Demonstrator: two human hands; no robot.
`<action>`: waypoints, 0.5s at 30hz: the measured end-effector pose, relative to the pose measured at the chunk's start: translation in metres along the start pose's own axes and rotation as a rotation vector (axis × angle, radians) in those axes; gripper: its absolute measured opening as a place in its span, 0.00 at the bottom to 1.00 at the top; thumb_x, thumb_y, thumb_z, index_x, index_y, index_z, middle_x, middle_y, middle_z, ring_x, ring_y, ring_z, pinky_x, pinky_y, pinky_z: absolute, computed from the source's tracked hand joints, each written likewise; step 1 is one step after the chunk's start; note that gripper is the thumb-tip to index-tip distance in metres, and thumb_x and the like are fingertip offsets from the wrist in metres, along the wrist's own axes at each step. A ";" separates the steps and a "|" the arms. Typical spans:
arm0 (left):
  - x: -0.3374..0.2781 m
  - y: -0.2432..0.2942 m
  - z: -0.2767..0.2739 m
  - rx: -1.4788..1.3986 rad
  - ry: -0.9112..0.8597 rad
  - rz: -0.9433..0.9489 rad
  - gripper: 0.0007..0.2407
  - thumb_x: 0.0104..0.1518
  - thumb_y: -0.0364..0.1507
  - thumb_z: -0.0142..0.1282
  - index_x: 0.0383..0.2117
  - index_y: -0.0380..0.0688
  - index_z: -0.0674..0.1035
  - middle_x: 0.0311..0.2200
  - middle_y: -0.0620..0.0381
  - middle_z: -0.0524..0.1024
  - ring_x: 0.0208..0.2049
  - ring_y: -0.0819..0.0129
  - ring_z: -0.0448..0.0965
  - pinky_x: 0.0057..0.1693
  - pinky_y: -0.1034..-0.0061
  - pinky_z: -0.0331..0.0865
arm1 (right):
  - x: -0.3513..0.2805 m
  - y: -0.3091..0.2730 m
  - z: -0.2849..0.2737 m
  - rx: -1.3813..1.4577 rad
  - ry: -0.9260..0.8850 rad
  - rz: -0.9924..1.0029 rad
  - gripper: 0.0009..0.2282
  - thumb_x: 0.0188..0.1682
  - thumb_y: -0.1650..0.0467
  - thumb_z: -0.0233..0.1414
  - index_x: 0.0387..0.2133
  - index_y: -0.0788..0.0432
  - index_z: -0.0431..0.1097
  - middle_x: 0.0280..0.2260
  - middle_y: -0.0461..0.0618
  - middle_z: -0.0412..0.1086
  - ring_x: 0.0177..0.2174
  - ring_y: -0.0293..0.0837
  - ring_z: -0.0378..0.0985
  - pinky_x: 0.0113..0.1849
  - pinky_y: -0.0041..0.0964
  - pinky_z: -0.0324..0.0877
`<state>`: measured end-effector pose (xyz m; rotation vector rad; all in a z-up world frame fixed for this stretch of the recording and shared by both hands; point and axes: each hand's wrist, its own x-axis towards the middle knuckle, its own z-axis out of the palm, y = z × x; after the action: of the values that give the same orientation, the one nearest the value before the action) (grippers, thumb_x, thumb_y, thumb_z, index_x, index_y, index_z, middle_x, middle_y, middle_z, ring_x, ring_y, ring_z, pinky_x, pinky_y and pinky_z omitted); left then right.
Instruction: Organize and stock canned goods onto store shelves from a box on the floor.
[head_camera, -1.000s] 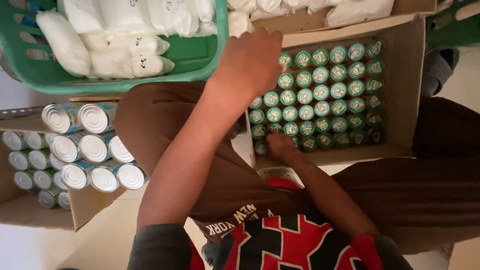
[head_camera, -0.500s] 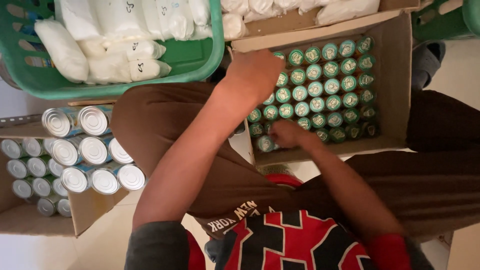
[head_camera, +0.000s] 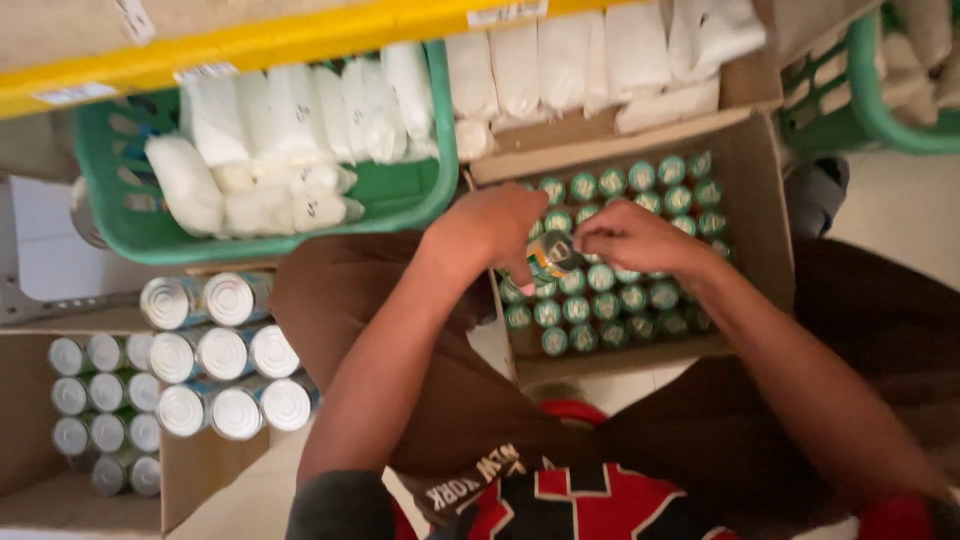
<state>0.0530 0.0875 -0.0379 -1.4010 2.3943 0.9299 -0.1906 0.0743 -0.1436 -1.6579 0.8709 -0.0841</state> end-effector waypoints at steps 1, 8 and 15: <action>0.001 0.000 0.000 -0.045 0.035 -0.019 0.37 0.24 0.36 0.81 0.45 0.37 0.75 0.43 0.40 0.79 0.48 0.43 0.78 0.52 0.57 0.72 | -0.003 -0.008 -0.010 0.102 0.036 0.051 0.08 0.49 0.70 0.53 0.28 0.63 0.78 0.13 0.43 0.64 0.13 0.34 0.61 0.18 0.35 0.57; -0.004 0.000 -0.017 -0.277 0.340 0.127 0.33 0.32 0.35 0.79 0.46 0.37 0.73 0.40 0.39 0.78 0.46 0.39 0.77 0.51 0.56 0.72 | -0.009 -0.003 -0.037 0.689 0.217 0.005 0.08 0.50 0.73 0.48 0.24 0.64 0.70 0.10 0.42 0.57 0.10 0.34 0.54 0.15 0.33 0.49; -0.024 -0.004 -0.044 -0.601 0.277 0.182 0.27 0.45 0.35 0.72 0.52 0.38 0.77 0.41 0.49 0.83 0.44 0.63 0.84 0.52 0.72 0.76 | -0.022 -0.031 -0.049 0.753 0.280 -0.164 0.13 0.56 0.68 0.45 0.27 0.65 0.71 0.13 0.45 0.60 0.15 0.37 0.60 0.21 0.31 0.58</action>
<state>0.0746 0.0759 0.0060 -1.6004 2.5960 1.7139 -0.2156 0.0475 -0.0930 -1.0096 0.7740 -0.6871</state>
